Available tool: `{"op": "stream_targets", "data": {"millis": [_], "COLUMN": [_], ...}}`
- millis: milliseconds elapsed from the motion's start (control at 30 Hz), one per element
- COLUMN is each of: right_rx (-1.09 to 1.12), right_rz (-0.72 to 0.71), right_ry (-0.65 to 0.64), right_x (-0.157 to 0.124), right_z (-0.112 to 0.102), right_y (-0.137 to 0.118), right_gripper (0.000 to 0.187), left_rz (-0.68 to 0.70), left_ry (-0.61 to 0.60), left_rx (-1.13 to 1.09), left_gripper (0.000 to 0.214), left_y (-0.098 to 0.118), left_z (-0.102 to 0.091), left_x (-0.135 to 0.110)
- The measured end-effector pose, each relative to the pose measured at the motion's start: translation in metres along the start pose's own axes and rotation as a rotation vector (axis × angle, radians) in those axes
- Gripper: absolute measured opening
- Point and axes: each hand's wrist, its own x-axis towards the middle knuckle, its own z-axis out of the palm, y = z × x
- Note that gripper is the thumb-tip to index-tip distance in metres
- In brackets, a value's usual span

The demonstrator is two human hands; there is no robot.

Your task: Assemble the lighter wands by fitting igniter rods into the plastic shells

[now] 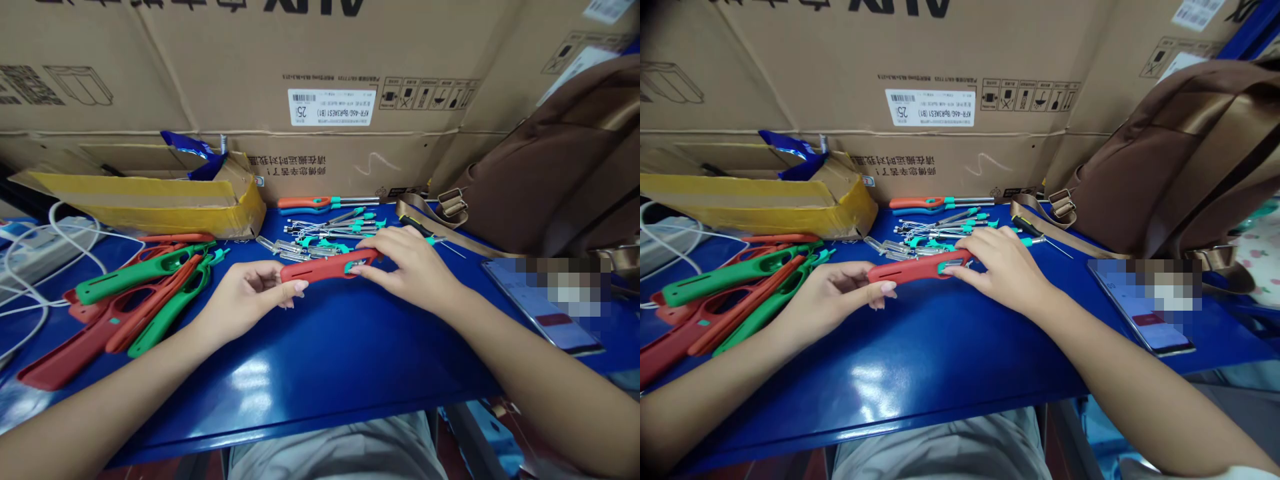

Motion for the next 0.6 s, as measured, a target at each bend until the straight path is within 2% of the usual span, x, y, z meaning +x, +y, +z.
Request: {"op": "stream_targets", "data": {"millis": [100, 167, 300, 433, 600], "right_rx": [0.027, 0.050, 0.066, 0.107, 0.140], "right_rz": [0.036, 0.028, -0.047, -0.055, -0.052], "right_ry": [0.075, 0.092, 0.053, 0.029, -0.016], "right_x": [-0.0007, -0.0006, -0.0003, -0.0002, -0.0002], "right_z": [0.0018, 0.0012, 0.0000, 0.0017, 0.0029], "right_y": [-0.0013, -0.0008, 0.0007, 0.0005, -0.0012], "right_gripper": [0.034, 0.026, 0.014, 0.013, 0.014], "left_rz": [-0.027, -0.002, 0.162, 0.333, 0.337], "left_ry": [0.016, 0.051, 0.143, 0.152, 0.145], "left_rx": [-0.023, 0.022, 0.233, 0.396, 0.385], "left_gripper": [0.028, 0.027, 0.021, 0.021, 0.019], "left_y": [0.0004, -0.0002, -0.0025, -0.0051, -0.0048], "left_z": [0.0010, 0.0019, 0.0029, 0.0027, 0.0028], "left_x": [-0.0008, -0.0023, -0.0054, -0.0075, -0.0090]}}
